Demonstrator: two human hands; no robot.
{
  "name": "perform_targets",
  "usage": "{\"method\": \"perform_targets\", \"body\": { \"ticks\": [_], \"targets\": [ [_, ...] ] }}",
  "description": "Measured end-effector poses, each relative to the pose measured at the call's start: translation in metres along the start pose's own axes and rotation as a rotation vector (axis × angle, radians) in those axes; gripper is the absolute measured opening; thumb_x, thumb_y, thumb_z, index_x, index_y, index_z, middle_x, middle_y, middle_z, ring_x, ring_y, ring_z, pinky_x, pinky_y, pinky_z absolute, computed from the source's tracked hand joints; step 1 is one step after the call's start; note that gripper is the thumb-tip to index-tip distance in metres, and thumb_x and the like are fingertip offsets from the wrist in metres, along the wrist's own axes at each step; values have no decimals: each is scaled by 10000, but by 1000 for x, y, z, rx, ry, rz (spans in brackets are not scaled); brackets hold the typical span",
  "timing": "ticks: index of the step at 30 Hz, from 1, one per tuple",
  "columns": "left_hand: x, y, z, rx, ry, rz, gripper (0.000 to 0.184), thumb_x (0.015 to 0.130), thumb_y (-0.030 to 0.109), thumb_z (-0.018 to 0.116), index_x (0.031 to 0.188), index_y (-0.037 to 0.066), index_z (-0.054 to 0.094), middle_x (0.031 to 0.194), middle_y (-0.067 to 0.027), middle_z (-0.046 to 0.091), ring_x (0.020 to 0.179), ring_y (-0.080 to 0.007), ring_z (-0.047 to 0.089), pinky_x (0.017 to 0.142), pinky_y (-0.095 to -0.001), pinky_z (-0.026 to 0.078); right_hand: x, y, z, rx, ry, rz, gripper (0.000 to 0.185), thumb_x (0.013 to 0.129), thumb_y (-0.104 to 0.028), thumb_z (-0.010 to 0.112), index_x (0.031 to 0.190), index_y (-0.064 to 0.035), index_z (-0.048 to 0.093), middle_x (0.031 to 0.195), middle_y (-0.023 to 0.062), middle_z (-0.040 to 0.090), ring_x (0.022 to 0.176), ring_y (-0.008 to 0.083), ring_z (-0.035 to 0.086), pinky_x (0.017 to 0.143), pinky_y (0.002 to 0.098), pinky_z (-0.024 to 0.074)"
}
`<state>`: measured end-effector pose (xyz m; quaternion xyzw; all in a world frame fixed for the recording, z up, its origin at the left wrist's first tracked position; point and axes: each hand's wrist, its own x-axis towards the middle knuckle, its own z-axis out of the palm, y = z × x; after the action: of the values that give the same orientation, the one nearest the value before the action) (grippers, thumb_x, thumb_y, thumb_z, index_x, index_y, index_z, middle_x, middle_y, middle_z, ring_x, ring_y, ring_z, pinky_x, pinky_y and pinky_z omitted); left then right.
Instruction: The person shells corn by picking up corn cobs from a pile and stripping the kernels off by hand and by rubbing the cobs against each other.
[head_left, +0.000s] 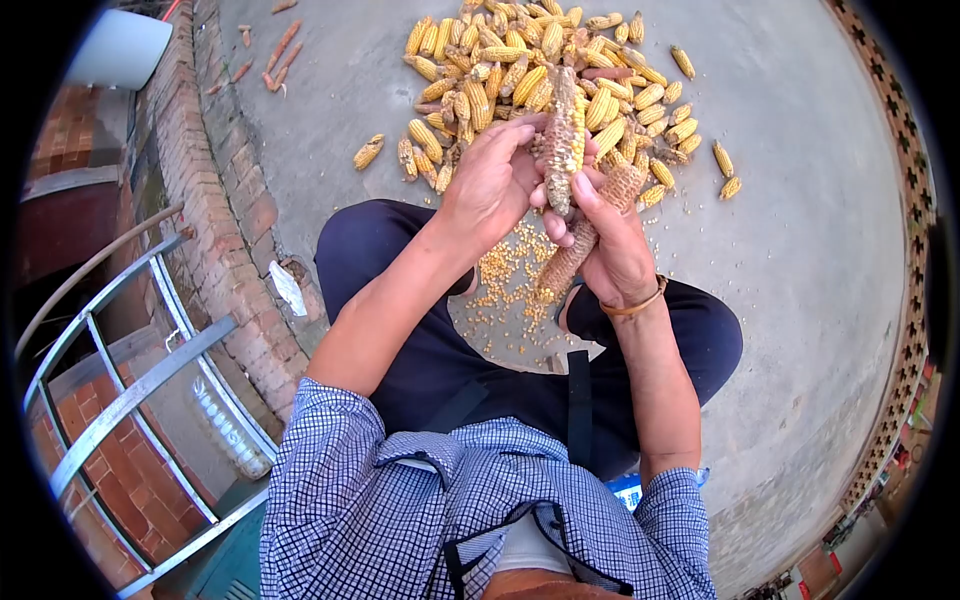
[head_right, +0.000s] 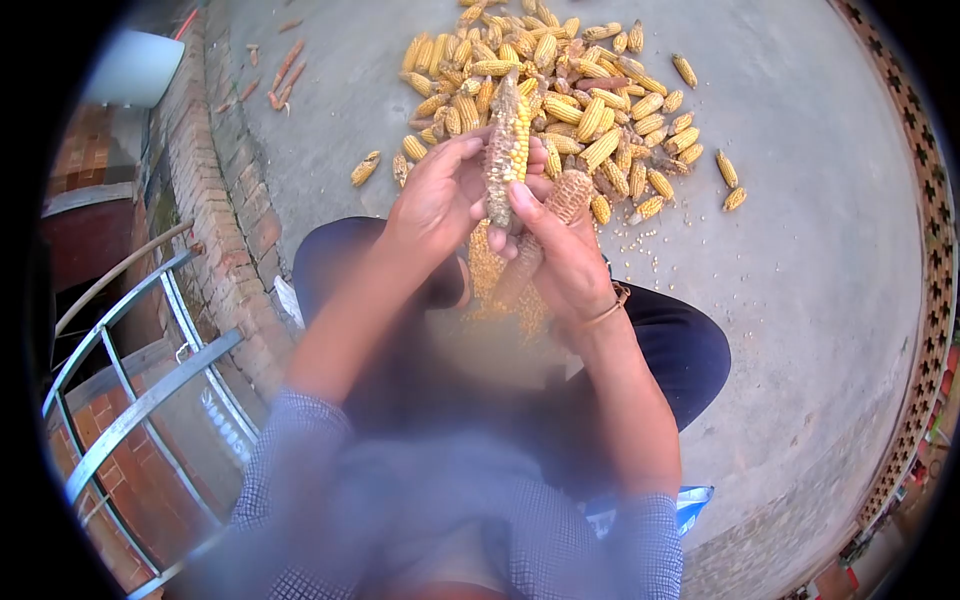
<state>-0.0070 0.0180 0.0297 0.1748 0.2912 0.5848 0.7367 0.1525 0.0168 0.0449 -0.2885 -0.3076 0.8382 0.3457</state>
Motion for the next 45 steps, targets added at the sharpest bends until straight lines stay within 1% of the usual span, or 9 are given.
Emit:
{"method": "perform_targets", "body": {
  "ticks": [6,12,21,24,27,31,33,40,45],
  "targets": [
    [-5,4,-2,-45,-58,-27,396,1009,222,326,1252,-47,484,1147,-212,603,910,-265,657,635,-306,592,0,0,1,4,-16,4,410,1026,-248,467,1285,68,506,984,89,636,714,98,499,597,203,387],
    [-6,4,1,-88,-53,-42,408,1004,245,326,1259,-25,495,1168,-213,604,735,-173,625,630,-320,592,1,-1,-1,-1,-66,-4,428,1023,-259,469,1293,71,507,984,88,638,712,97,501,603,205,392],
    [-4,4,4,-58,152,-18,412,1002,265,337,1274,9,511,1198,-224,617,567,-114,526,622,-310,547,2,-7,-3,-8,-100,-30,421,1015,-254,483,1301,54,504,1004,89,648,715,91,510,610,207,402],
    [-4,5,-3,-86,41,-34,423,1003,280,345,1283,6,506,1207,-225,614,596,-126,552,617,-311,542,1,-7,-3,3,-96,-23,415,1012,-255,489,1294,50,508,1006,91,648,721,91,520,606,205,404],
    [-6,6,5,-23,134,-6,439,1003,296,353,1289,-3,499,1209,-217,614,643,-150,588,598,-303,535,1,-7,-4,3,-116,-25,416,1010,-259,495,1290,49,506,1004,93,647,727,92,530,598,200,404],
    [-8,12,1,-195,78,68,439,1034,265,361,1275,-80,487,1206,-229,587,1116,-286,585,969,-395,490,0,-10,-3,64,-131,-20,327,999,-257,515,1202,-8,578,985,68,672,751,77,546,649,219,417],
    [-9,17,5,-243,77,81,479,1042,304,351,1289,-86,480,1262,-262,554,1199,-324,549,1042,-413,458,0,-10,-4,71,-107,-14,325,1001,-251,512,1206,-7,575,983,71,673,749,80,547,646,220,415],
    [-8,22,13,-296,52,147,673,1048,480,237,1269,-101,497,1304,-311,516,1262,-388,499,1119,-453,389,6,-4,-10,184,49,-89,341,1011,-243,505,1224,17,559,997,97,670,747,101,552,649,229,419],
    [-9,26,13,-303,33,136,716,1044,502,195,1263,-102,513,1272,-313,547,1245,-387,518,1120,-461,383,12,0,-16,243,147,-75,257,1010,-213,517,1149,-4,573,1010,113,668,741,110,564,644,238,435]
  ]
}}
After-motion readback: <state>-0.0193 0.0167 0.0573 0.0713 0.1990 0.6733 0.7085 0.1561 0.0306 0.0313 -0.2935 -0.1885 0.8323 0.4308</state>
